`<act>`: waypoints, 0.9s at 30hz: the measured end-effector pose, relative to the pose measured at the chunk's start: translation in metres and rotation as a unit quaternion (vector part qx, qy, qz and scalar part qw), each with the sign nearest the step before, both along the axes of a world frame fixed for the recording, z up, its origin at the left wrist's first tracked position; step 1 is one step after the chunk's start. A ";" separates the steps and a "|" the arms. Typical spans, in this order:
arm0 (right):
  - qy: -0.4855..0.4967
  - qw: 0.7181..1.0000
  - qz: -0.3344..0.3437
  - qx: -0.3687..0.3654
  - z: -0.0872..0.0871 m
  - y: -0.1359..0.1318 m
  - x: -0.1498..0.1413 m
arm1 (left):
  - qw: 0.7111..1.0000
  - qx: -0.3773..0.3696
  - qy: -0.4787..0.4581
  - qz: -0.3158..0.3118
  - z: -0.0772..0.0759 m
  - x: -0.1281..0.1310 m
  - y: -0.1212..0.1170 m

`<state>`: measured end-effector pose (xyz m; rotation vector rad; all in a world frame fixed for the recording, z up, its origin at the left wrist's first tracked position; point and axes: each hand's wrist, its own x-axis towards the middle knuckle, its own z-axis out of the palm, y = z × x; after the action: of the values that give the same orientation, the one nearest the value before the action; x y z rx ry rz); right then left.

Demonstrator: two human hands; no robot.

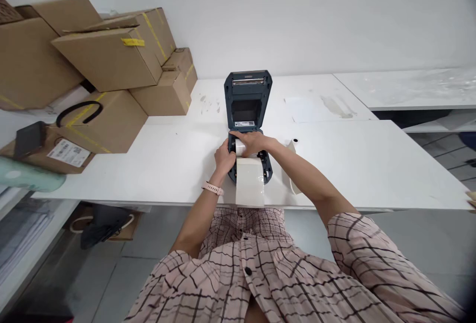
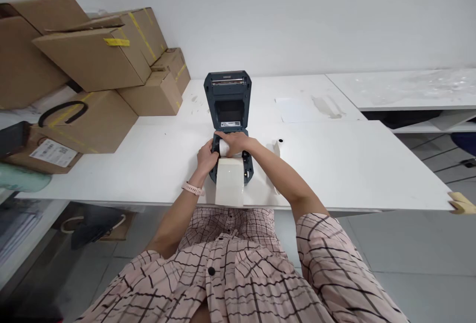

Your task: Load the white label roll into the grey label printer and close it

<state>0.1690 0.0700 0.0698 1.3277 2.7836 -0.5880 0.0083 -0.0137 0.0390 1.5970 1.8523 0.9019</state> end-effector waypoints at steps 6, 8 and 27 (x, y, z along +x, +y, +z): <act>0.223 0.968 0.103 -0.059 0.042 -0.010 0.045 | 1.000 -0.001 -0.007 0.001 0.004 0.001 -0.004; 0.306 0.945 0.091 -0.073 0.063 -0.019 0.078 | 1.000 0.001 -0.012 0.003 0.002 0.001 -0.004; 0.344 0.900 -0.236 -0.125 -0.034 0.044 0.125 | 0.996 0.003 -0.080 0.028 -0.015 -0.005 0.002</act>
<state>0.2938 0.1143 0.0359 2.0568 2.6450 -1.6634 0.0036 -0.0114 0.0238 1.4382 1.7920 1.0297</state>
